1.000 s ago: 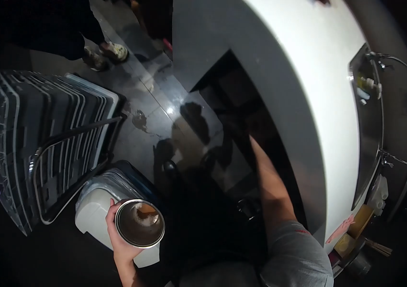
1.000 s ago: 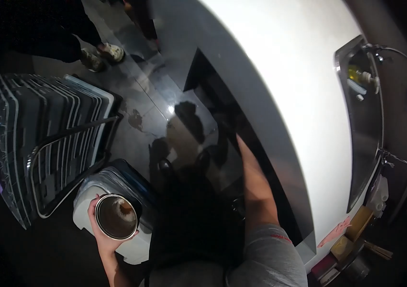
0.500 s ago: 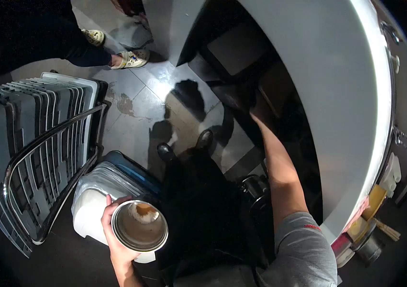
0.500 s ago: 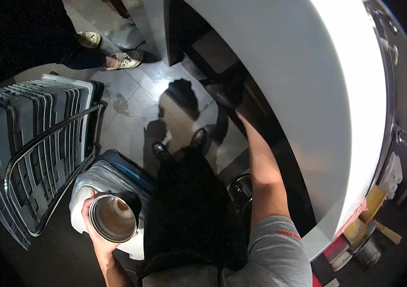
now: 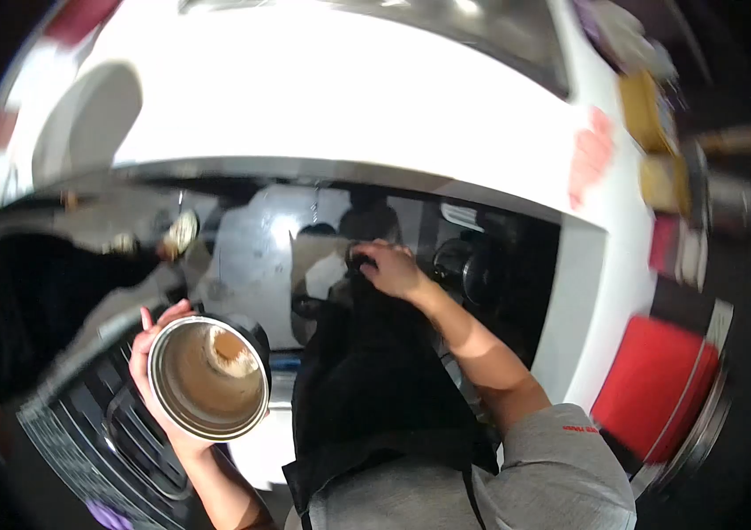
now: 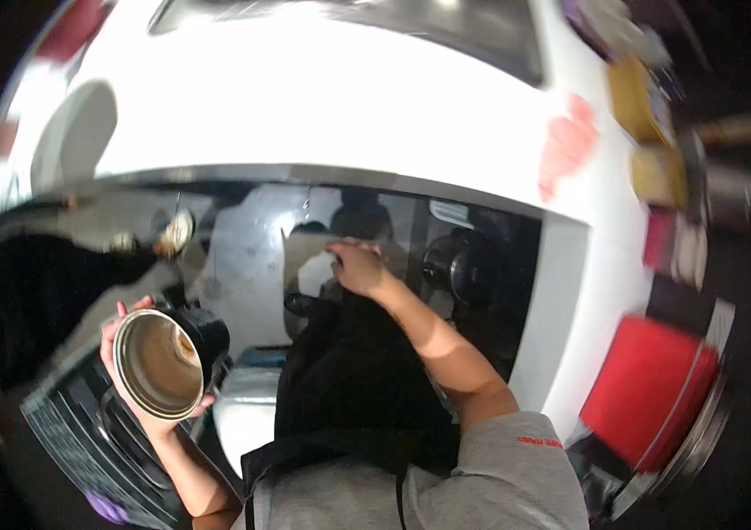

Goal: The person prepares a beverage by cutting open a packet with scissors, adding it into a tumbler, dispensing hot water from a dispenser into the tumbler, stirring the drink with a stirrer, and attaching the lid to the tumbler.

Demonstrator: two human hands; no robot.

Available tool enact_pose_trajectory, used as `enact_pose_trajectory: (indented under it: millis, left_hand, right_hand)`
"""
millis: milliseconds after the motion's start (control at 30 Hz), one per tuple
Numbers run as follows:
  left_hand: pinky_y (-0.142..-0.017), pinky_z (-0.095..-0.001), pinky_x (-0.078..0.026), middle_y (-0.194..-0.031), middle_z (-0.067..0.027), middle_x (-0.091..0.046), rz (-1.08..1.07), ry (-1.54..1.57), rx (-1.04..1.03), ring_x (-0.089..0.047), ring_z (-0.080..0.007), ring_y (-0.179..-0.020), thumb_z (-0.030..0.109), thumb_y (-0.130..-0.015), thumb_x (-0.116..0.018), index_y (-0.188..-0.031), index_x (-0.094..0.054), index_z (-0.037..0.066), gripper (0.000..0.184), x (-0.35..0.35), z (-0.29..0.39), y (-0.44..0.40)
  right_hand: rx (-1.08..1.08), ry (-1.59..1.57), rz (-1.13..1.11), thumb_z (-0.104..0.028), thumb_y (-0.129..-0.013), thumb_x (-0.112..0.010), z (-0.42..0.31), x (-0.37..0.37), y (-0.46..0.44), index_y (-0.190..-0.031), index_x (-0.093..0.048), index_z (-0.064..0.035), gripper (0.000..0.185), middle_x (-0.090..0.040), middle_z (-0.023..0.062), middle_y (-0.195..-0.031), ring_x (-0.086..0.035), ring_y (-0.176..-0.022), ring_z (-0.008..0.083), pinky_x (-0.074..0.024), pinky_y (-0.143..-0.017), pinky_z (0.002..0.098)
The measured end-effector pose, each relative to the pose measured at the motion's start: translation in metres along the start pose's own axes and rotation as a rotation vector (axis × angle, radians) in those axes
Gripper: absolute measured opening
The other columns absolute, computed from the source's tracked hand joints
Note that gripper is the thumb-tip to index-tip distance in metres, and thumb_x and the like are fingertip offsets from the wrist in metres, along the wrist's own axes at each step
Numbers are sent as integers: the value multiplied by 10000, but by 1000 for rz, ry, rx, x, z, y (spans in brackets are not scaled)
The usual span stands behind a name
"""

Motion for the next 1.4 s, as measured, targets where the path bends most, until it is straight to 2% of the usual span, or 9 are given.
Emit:
enact_pose_trajectory:
  millis: [333,400,567,800,1100,1200,1233,1267,1400]
  left_hand:
    - [-1115,-453,-222,-1251,-203,-508,-564,202,-320,-468,-338,-1223,480,-387,-924,-1353,-275,1,1258,-112,191,-78]
    - [-1155,-485,-34,-1174,-138,-569,-623,317,-256,-529,-310,-1164,453,-380,-927,-1329,-303,2,1222,-152,227,-85]
    - [-1075,-389,-322,-1235,-132,-531,-979,368,-261,-543,-259,-1144,348,-401,-940,-1332,-329,-1,1166,-276,311,-61]
    - [-1108,-586,-4,-1413,-157,-350,-1437,103,-741,-269,-327,-1368,461,-518,-868,-1441,-163,58,1229,-389,407,-46]
    - [-877,-374,-450,-1191,-162,-580,57,-184,-1261,-569,-279,-1057,149,-767,-596,-1206,-539,19,461,-300,539,-554]
    - [-668,-399,-514,-912,-161,-675,692,-764,-929,-657,-311,-861,230,-751,-547,-1015,-661,57,335,-197,499,-778]
    - [-659,-408,-526,-860,-169,-680,571,-1350,-466,-666,-322,-793,297,-791,-521,-944,-696,71,324,-175,473,-862]
    - [-738,-471,-511,-930,-176,-684,574,-1276,-598,-658,-354,-805,518,-799,-494,-957,-713,76,518,-163,465,-861]
    - [-731,-447,-524,-941,-171,-690,308,-1144,-568,-679,-312,-788,436,-849,-457,-895,-700,21,483,-145,394,-864]
  right_hand:
    - [-73,-676,415,-187,-827,-659,-1,157,229,-1222,-538,-54,434,-598,150,-1139,-625,-959,260,-494,-829,341]
    - [13,-748,329,-222,-772,-740,-26,197,270,-1382,-367,-73,730,-491,117,-1321,-502,-1172,220,-414,-972,354]
    - [348,-714,619,-356,-622,-856,-62,281,337,-1459,-74,-11,1196,-201,193,-1492,-202,-1394,312,-224,-1119,384]
    - [22,-669,1167,-188,-592,-867,12,326,395,-1243,-469,-4,785,-571,138,-1162,-569,-1080,238,-463,-917,357]
    - [-234,-1193,1782,-28,-604,-801,146,231,400,-1255,-411,-11,759,-533,121,-1177,-538,-1100,225,-443,-941,352]
    - [-473,-810,1890,-56,-602,-816,128,263,427,-1259,-392,-7,783,-515,130,-1181,-535,-1080,223,-438,-944,358]
    - [-460,-955,1897,-52,-613,-811,124,271,426,-1245,-404,-4,754,-527,133,-1162,-545,-1062,219,-448,-927,352]
    - [-512,-793,1907,-52,-631,-802,128,269,426,-1228,-420,-2,710,-543,128,-1138,-546,-1064,207,-456,-907,346]
    - [-545,-957,1832,-70,-662,-792,157,253,402,-1209,-433,-1,658,-554,131,-1114,-553,-1051,210,-457,-896,344]
Point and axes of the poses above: each hand's wrist, its own y-axis away from the middle knuckle, its own x-axis out of the back of the hand, z = x × y, the point moved 10 cm from there along -y, towards the middle knuckle
